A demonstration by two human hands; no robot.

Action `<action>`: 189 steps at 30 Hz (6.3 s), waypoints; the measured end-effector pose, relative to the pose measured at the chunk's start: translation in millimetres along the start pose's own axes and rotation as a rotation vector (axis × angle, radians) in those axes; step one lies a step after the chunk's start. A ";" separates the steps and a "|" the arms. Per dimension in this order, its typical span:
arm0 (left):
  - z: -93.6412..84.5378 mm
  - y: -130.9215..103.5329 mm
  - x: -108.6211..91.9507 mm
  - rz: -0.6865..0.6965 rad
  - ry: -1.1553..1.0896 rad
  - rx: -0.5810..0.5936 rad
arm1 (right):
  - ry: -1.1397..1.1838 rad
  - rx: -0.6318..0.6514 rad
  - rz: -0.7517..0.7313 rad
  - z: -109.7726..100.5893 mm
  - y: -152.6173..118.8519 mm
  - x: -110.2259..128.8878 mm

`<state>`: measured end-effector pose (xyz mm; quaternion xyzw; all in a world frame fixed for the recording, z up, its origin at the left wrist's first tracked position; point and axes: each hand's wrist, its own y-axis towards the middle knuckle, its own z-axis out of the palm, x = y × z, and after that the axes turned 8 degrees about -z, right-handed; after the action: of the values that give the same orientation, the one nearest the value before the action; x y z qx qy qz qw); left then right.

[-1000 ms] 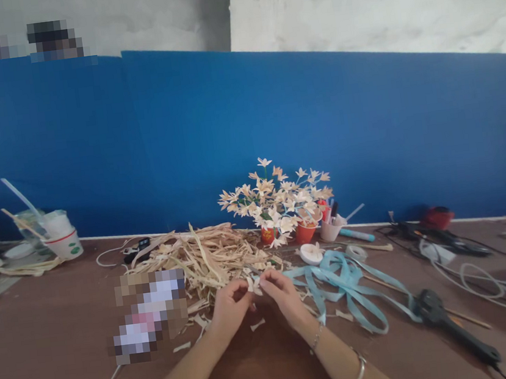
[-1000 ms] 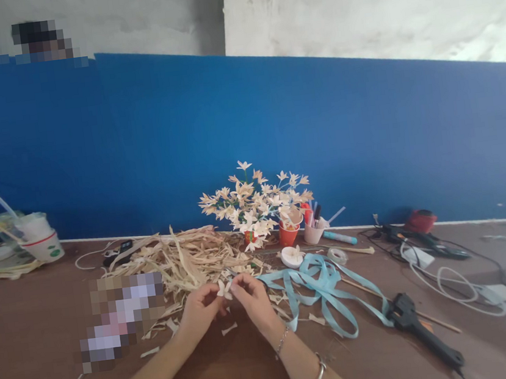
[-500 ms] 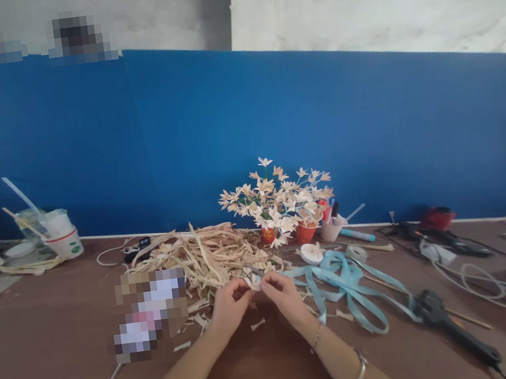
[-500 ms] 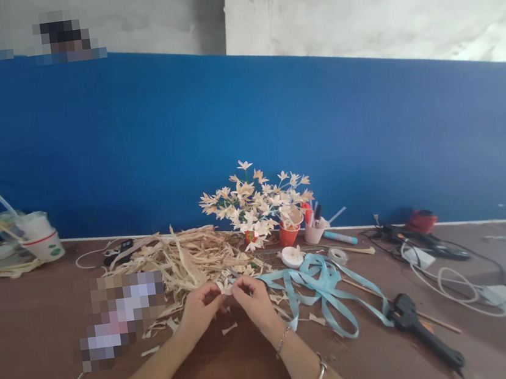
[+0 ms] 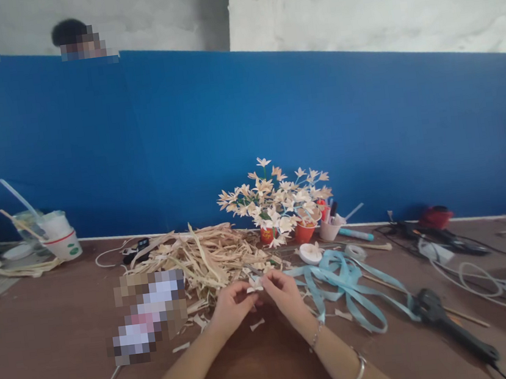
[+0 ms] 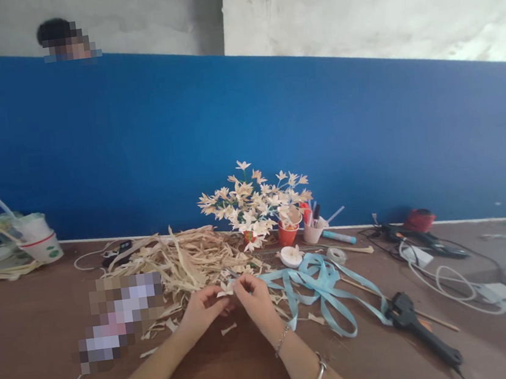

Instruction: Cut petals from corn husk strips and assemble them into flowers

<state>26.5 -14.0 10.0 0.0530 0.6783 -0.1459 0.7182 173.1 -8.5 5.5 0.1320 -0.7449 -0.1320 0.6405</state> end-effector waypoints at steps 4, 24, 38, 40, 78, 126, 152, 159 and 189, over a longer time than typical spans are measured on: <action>-1.3 0.8 -1.1 -0.009 -0.023 -0.022 | -0.021 0.003 -0.018 -0.2 0.0 1.3; 0.7 -1.3 -8.0 -0.060 -0.102 -0.146 | -0.006 0.019 -0.052 1.0 -2.2 4.2; -0.1 3.3 2.4 -0.043 -0.031 -0.134 | 0.155 0.069 0.026 -0.1 -4.1 8.3; 0.1 3.7 2.8 -0.033 -0.032 -0.124 | 0.137 0.059 0.027 0.4 -4.1 2.6; -2.2 2.5 2.6 -0.041 -0.031 -0.013 | 0.146 0.079 0.108 1.3 -1.7 7.2; -1.3 1.5 0.8 -0.079 -0.065 -0.055 | 0.209 0.109 0.148 6.6 -3.0 5.8; -3.2 -3.3 -1.2 -0.230 0.143 0.263 | -0.068 0.480 -0.085 -10.6 0.1 16.5; -4.8 5.7 3.5 -0.138 0.059 -0.065 | -0.294 0.157 -0.408 -12.1 -1.3 23.6; 0.7 4.6 2.9 -0.041 -0.179 -0.139 | -0.571 0.004 -0.572 0.3 -11.1 24.7</action>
<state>28.6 -10.3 6.6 -0.0241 0.6209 -0.1172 0.7747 169.6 -27.8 24.1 0.2935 -0.8262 -0.3349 0.3450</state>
